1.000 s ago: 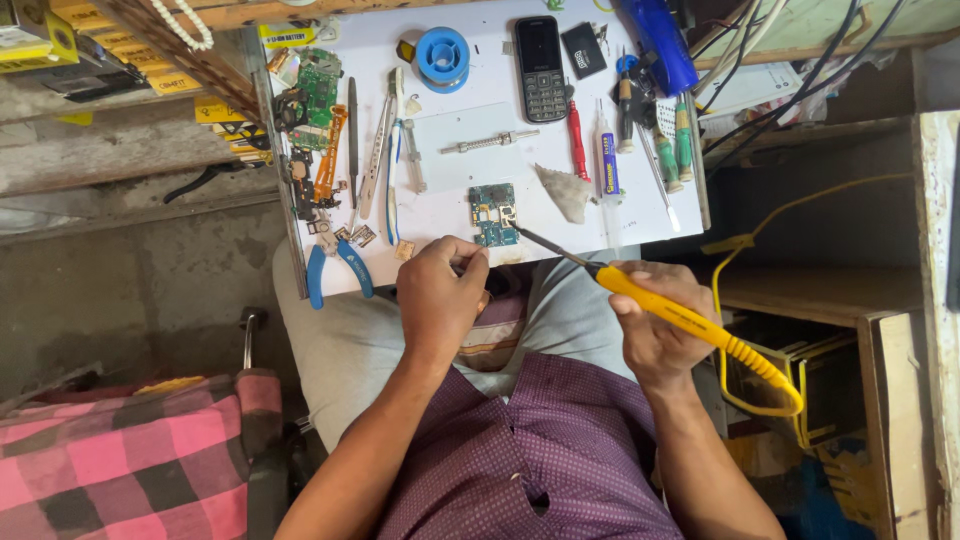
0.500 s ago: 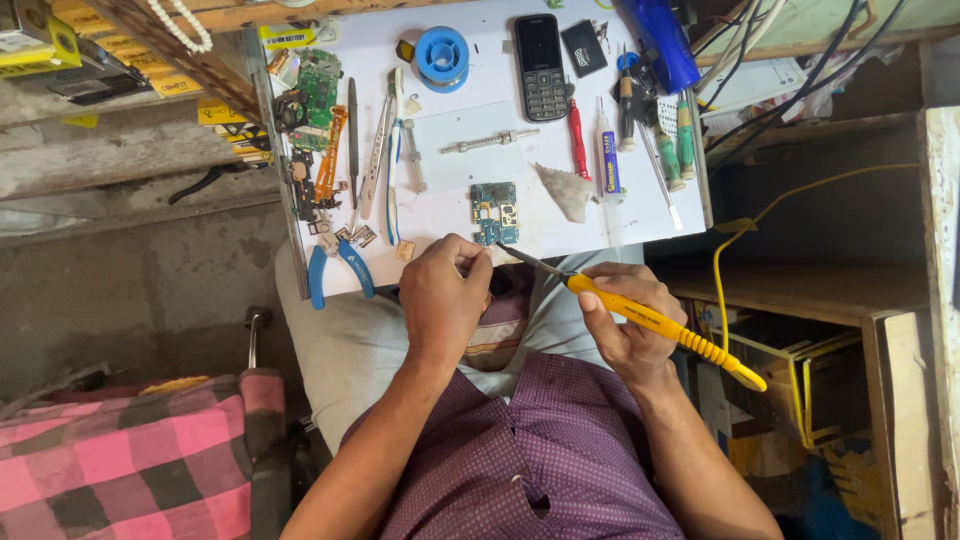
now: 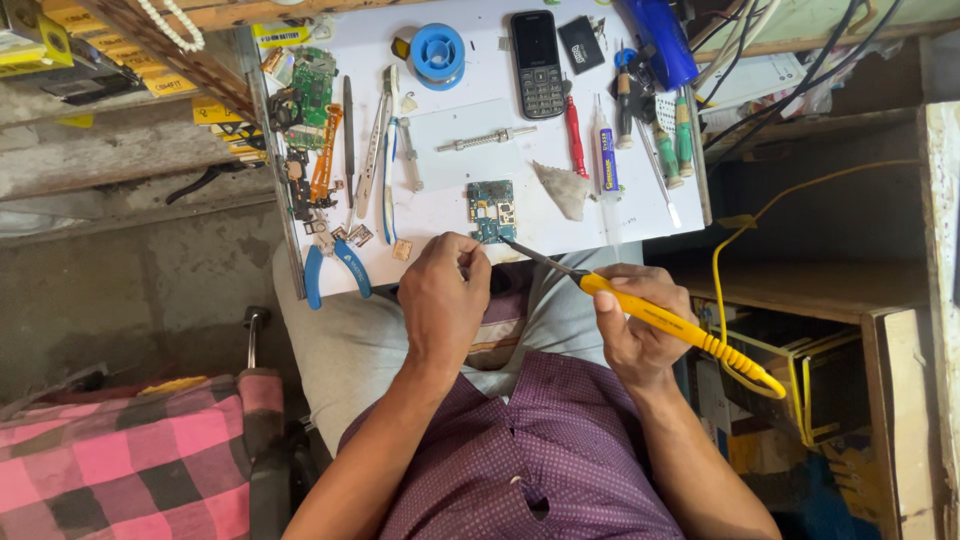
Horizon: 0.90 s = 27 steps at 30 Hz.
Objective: The person sits at a cluttered repair workbench and solders a small circuit board. They first handle a spool of solder wire and apply paste from a dispenser tube onto the board, then pick up a yellow soldering iron and work on the board's components, steadying it with the other hand.
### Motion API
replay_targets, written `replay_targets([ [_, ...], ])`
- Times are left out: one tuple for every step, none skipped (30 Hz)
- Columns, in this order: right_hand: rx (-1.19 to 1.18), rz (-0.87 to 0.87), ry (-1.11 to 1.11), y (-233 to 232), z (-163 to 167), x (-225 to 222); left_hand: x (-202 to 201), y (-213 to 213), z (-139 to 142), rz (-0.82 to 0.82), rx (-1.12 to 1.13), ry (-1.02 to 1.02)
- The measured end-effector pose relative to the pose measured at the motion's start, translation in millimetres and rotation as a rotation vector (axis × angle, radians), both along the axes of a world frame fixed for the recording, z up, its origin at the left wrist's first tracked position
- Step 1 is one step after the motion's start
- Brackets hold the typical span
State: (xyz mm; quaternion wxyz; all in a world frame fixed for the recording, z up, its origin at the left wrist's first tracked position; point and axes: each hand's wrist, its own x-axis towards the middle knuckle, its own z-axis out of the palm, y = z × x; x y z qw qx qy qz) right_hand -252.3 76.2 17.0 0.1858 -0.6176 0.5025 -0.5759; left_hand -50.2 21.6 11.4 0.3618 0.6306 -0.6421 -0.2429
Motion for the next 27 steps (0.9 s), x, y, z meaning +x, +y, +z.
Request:
replay_targets([
  [0.001, 0.003, 0.014, 1, -1, 0, 0, 1, -1, 0.006, 0.008, -0.008],
  [0.0, 0.005, 0.029, 0, -1, -1, -1, 0, -2, 0.009, 0.014, -0.015],
  [-0.002, 0.005, 0.044, 0, -2, -2, -1, -1, -2, 0.012, 0.018, -0.022],
  [0.002, 0.016, 0.066, 0, -2, -2, -2, -2, -2, 0.011, 0.026, -0.027],
  [0.006, 0.027, 0.088, -1, -1, -3, -2, -2, -2, 0.011, 0.035, -0.032],
  [0.011, 0.039, 0.109, -1, -1, -3, -2, -2, -2, 0.013, 0.045, -0.038],
  [0.013, 0.045, 0.109, -1, -1, -2, -2, -2, -1, 0.013, 0.042, -0.035],
  [0.015, 0.051, 0.108, -1, -1, -1, -2, -2, -1, 0.015, 0.039, -0.031],
  [0.018, 0.057, 0.108, -2, -1, 0, -2, -2, -1, 0.016, 0.037, -0.027],
  [0.016, 0.061, 0.113, -2, -1, 1, -2, -2, -1, 0.02, 0.039, -0.033],
  [0.014, 0.064, 0.119, -3, -1, 2, -2, -2, -1, 0.023, 0.041, -0.038],
  [0.011, 0.065, 0.126, -4, -1, 3, -2, -3, -1, 0.024, 0.041, -0.044],
  [0.006, 0.072, 0.124, -4, -1, 3, -3, -3, 0, 0.02, 0.04, -0.04],
  [0.001, 0.08, 0.122, -5, -1, 4, -2, -3, 0, 0.017, 0.041, -0.037],
  [-0.005, 0.089, 0.12, -6, -1, 4, -2, -3, 0, 0.014, 0.04, -0.034],
  [-0.003, 0.088, 0.121, -6, 0, 5, -2, -3, 0, 0.015, 0.039, -0.032],
  [0.001, 0.088, 0.122, -6, 0, 5, -3, -3, 0, 0.018, 0.039, -0.03],
  [0.004, 0.087, 0.123, -7, 1, 6, -2, -3, 0, 0.019, 0.039, -0.028],
  [0.004, 0.094, 0.122, -7, 2, 6, -2, -3, 1, 0.02, 0.038, -0.029],
  [0.004, 0.1, 0.12, -8, 3, 7, -2, -3, 1, 0.021, 0.037, -0.03],
  [0.005, 0.107, 0.119, -8, 4, 7, -3, -3, 1, 0.023, 0.037, -0.031],
  [0.01, 0.108, 0.124, -8, 5, 7, -2, -3, 2, 0.022, 0.042, -0.029],
  [0.013, 0.108, 0.13, -8, 6, 8, -2, -2, 3, 0.02, 0.045, -0.026],
  [0.016, 0.109, 0.135, -8, 7, 8, -2, -3, 4, 0.02, 0.048, -0.023],
  [0.014, 0.115, 0.136, -9, 8, 8, -2, -3, 5, 0.018, 0.053, -0.019],
  [0.015, 0.12, 0.136, -10, 9, 8, -1, -3, 6, 0.017, 0.061, -0.016],
  [0.016, 0.124, 0.136, -10, 10, 9, -1, -3, 6, 0.014, 0.07, -0.013],
])
